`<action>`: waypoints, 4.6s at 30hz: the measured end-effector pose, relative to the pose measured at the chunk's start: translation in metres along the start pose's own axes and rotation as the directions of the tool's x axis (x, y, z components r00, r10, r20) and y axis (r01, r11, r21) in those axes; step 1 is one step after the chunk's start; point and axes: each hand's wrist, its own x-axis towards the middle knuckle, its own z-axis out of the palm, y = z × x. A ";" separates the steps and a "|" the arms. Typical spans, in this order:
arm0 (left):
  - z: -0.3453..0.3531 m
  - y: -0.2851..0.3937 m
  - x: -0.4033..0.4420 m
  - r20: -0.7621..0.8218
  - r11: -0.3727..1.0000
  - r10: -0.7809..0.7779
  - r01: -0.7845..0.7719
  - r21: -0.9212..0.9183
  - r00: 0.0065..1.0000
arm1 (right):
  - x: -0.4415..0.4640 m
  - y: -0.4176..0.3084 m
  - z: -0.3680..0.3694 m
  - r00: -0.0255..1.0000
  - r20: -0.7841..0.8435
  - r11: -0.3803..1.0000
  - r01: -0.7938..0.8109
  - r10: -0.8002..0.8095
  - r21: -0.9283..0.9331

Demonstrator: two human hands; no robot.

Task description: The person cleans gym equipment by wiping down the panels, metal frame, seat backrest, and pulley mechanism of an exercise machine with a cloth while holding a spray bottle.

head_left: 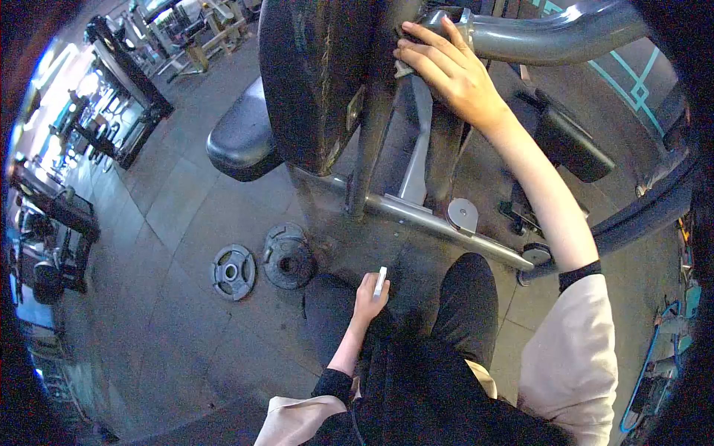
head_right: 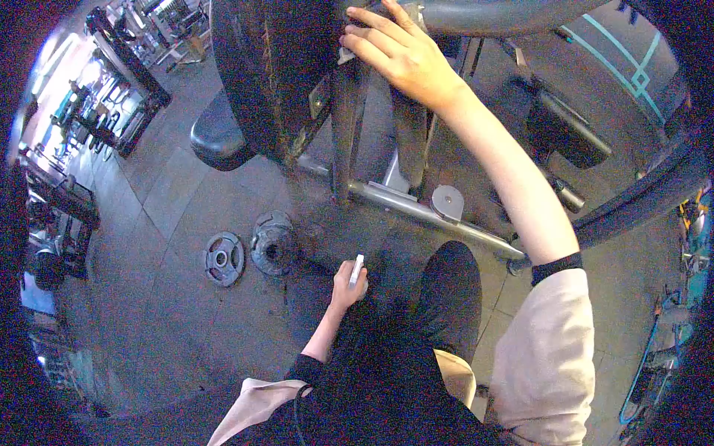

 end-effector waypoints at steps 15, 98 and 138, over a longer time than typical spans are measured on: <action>-0.002 0.000 -0.007 0.015 0.999 -0.035 0.035 0.002 0.999 | -0.045 0.009 -0.019 1.000 0.013 0.968 0.020 -0.017 -0.249; -0.055 0.173 0.143 -0.126 0.971 0.093 -0.118 -0.209 0.988 | -0.118 -0.160 -0.066 0.313 0.817 -0.560 -0.606 0.485 0.565; -0.076 0.237 0.259 -0.386 0.818 0.567 -0.446 0.362 0.727 | -0.121 -0.116 -0.090 0.301 0.627 -0.691 0.414 0.718 0.592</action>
